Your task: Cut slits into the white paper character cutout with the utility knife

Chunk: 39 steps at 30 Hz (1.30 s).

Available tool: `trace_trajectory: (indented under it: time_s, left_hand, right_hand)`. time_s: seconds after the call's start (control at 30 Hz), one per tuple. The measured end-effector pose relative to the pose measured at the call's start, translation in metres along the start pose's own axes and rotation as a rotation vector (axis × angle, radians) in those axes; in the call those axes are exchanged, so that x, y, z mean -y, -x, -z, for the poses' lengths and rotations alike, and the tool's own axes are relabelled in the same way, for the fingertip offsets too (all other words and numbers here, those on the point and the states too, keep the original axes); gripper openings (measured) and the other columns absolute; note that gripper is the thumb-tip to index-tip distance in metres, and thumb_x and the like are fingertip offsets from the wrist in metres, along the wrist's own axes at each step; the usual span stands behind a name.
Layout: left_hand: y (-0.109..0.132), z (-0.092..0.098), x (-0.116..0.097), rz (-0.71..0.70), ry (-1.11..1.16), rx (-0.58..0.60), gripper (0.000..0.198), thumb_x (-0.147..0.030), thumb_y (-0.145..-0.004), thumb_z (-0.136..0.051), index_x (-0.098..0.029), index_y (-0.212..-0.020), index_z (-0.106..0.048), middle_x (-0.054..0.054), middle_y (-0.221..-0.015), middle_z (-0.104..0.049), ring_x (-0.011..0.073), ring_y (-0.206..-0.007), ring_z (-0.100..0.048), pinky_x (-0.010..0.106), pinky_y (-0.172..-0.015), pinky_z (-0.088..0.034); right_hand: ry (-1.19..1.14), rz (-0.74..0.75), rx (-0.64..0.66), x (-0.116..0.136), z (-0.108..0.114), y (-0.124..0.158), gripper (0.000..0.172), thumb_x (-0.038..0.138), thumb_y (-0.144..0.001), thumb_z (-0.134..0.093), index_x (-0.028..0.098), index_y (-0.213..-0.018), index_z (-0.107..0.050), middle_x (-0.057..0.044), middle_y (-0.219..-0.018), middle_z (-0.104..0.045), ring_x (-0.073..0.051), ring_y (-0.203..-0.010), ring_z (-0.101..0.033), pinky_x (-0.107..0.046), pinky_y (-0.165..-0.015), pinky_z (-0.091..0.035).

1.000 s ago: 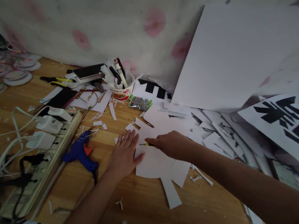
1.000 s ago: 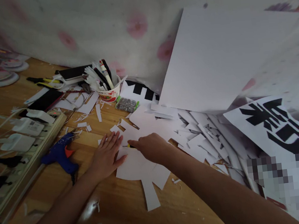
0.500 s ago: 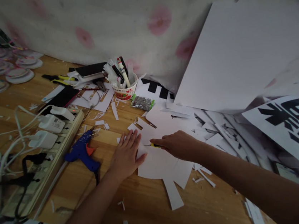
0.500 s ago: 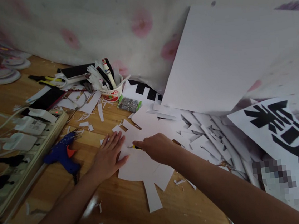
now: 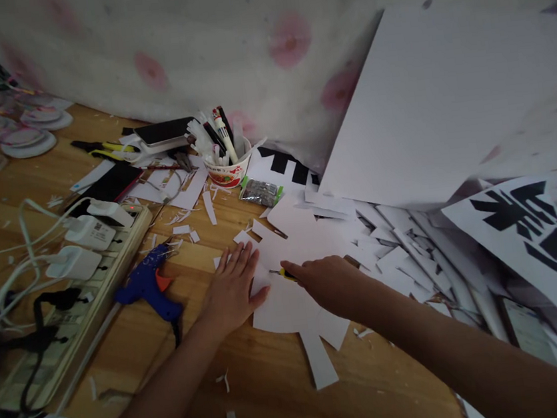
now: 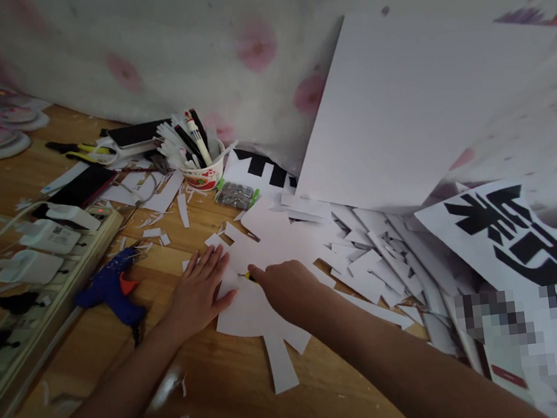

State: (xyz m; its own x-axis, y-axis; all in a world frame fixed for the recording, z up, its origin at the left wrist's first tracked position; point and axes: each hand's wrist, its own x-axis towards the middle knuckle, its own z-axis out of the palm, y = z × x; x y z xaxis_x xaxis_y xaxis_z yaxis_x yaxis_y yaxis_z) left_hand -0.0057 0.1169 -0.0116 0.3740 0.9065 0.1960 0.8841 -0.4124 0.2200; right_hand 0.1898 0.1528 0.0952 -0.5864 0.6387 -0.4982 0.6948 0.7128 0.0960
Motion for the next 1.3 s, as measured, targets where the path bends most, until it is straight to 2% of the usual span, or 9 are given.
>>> trace_trajectory:
  time_s: [0.17,0.27,0.37,0.53,0.7,0.83,0.97,1.13,1.3]
  left_hand:
    - [0.000,0.001,0.000,-0.005,-0.008,0.005,0.065,-0.051,-0.085,-0.035,-0.010,-0.134,-0.031,0.014,-0.144,-0.029,0.0251,-0.134,-0.018,0.045,-0.109,-0.016]
    - [0.001,0.003,-0.001,0.011,0.014,-0.009,0.064,-0.051,-0.084,-0.038,-0.010,-0.132,-0.034,0.014,-0.142,-0.031,0.0245,-0.133,-0.022,0.043,-0.108,-0.019]
    - [0.002,0.005,-0.001,0.078,0.057,-0.028,0.064,-0.052,-0.081,-0.043,-0.011,-0.130,-0.037,0.016,-0.141,-0.033,0.0261,-0.130,-0.028,0.043,-0.105,-0.026]
    - [-0.008,0.009,0.003,0.209,0.231,-0.202,0.054,-0.043,-0.081,-0.047,-0.014,-0.127,-0.040,0.017,-0.136,-0.040,0.0271,-0.126,-0.036,0.045,-0.099,-0.034]
    - [-0.023,0.012,0.010,0.360,0.444,-0.268,0.041,-0.032,-0.077,-0.052,-0.016,-0.115,-0.052,0.013,-0.119,-0.055,0.0246,-0.109,-0.052,0.043,-0.093,-0.041]
    - [-0.018,0.015,0.006,0.430,0.641,-0.217,0.038,-0.029,-0.075,-0.053,-0.019,-0.111,-0.056,0.009,-0.107,-0.062,0.0214,-0.095,-0.059,0.037,-0.081,-0.048]
    - [0.004,0.019,-0.003,0.520,0.732,-0.238,0.039,-0.032,-0.076,-0.051,-0.018,-0.112,-0.054,0.009,-0.109,-0.061,0.0195,-0.088,-0.060,0.033,-0.071,-0.050]
    - [0.038,0.029,-0.015,0.510,0.747,-0.209,0.046,-0.037,-0.073,-0.053,-0.019,-0.116,-0.050,0.009,-0.109,-0.059,0.0189,-0.089,-0.059,0.033,-0.074,-0.050]
    - [0.058,0.036,-0.024,0.503,0.659,-0.184,0.053,-0.035,-0.074,-0.053,-0.023,-0.124,-0.039,0.011,-0.123,-0.047,0.0155,-0.077,-0.059,0.038,-0.075,-0.050]
  right_hand:
    - [-0.187,-0.112,-0.112,0.001,-0.011,0.020,0.044,0.020,-0.089,-0.035,0.024,-0.133,-0.035,-0.005,-0.080,-0.067,-0.017,-0.066,-0.063,-0.025,-0.053,-0.038]
    - [-0.489,-0.292,-0.181,-0.003,-0.030,0.035,0.043,0.028,-0.089,-0.035,0.024,-0.131,-0.039,-0.007,-0.094,-0.066,-0.017,-0.072,-0.063,-0.027,-0.060,-0.044]
    - [-0.888,-0.535,-0.286,-0.007,-0.061,0.047,0.049,0.034,-0.085,-0.039,0.022,-0.132,-0.038,-0.010,-0.107,-0.059,-0.011,-0.055,-0.060,-0.025,-0.053,-0.047]
    - [-1.360,-0.825,-0.574,0.002,-0.102,0.060,0.064,0.044,-0.073,-0.051,0.017,-0.130,-0.038,-0.002,-0.073,-0.060,-0.014,-0.044,-0.056,-0.026,-0.040,-0.043]
    - [-1.680,-0.967,-0.751,0.022,-0.114,0.068,0.066,0.045,-0.068,-0.059,0.019,-0.125,-0.040,0.006,-0.050,-0.054,-0.016,-0.043,-0.053,-0.026,-0.040,-0.042]
    - [-1.910,-0.942,-0.860,0.029,-0.114,0.073,0.067,0.044,-0.063,-0.065,0.019,-0.122,-0.042,0.005,-0.051,-0.057,-0.016,-0.047,-0.054,-0.025,-0.044,-0.042]
    - [-1.999,-0.918,-0.909,0.021,-0.106,0.078,0.066,0.041,-0.062,-0.067,0.020,-0.120,-0.044,0.005,-0.051,-0.058,-0.015,-0.046,-0.054,-0.024,-0.044,-0.042]
    - [-1.917,-0.800,-0.960,-0.010,-0.091,0.071,0.062,0.040,-0.063,-0.066,0.020,-0.118,-0.046,0.005,-0.050,-0.058,-0.016,-0.046,-0.054,-0.024,-0.043,-0.041]
    - [-1.889,-0.620,-0.939,-0.047,-0.068,0.037,0.055,0.035,-0.062,-0.066,0.023,-0.112,-0.048,0.007,-0.053,-0.056,-0.014,-0.044,-0.053,-0.024,-0.043,-0.042]
